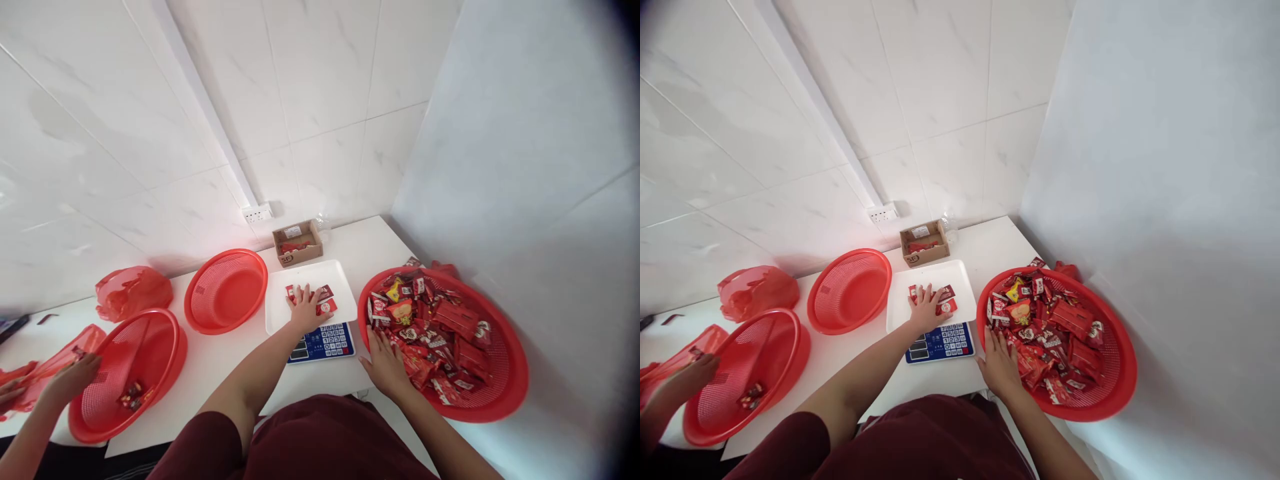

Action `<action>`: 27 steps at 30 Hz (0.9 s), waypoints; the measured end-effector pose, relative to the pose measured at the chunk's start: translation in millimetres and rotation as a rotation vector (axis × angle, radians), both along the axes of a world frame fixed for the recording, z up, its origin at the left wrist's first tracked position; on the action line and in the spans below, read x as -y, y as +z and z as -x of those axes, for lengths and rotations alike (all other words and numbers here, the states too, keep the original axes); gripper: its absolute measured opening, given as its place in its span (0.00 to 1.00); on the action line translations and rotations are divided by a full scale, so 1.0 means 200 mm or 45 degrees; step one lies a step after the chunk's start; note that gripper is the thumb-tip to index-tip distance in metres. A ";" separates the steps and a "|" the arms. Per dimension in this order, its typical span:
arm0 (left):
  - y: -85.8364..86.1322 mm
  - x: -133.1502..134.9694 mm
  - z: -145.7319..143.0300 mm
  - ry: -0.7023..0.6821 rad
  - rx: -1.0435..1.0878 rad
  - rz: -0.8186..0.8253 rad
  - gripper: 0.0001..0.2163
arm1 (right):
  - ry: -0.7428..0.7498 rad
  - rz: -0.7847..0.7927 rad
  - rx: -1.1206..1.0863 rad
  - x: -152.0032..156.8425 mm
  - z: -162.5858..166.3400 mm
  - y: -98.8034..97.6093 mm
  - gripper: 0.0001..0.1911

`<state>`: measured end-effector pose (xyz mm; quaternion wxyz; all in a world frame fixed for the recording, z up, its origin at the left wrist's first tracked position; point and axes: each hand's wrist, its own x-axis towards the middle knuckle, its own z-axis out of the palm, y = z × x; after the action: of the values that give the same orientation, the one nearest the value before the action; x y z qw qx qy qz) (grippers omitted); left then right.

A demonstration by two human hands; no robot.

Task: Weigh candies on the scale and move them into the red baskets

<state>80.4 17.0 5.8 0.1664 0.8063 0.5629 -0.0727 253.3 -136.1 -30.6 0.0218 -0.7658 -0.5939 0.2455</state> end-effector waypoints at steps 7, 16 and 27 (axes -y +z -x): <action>-0.05 -0.02 0.01 -0.020 -0.088 -0.132 0.38 | 0.034 0.028 -0.092 0.00 -0.01 0.04 0.34; -0.01 -0.03 0.08 -0.024 -0.156 -0.118 0.37 | 0.025 0.009 -0.151 0.00 -0.02 0.07 0.34; -0.07 -0.06 0.16 -0.041 -0.051 -0.293 0.32 | 0.001 0.000 -0.154 0.00 -0.03 0.05 0.34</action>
<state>48.3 29.6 -7.5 0.0603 0.8275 0.5576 -0.0263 258.6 -136.2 -21.0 0.0575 -0.7493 -0.5920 0.2912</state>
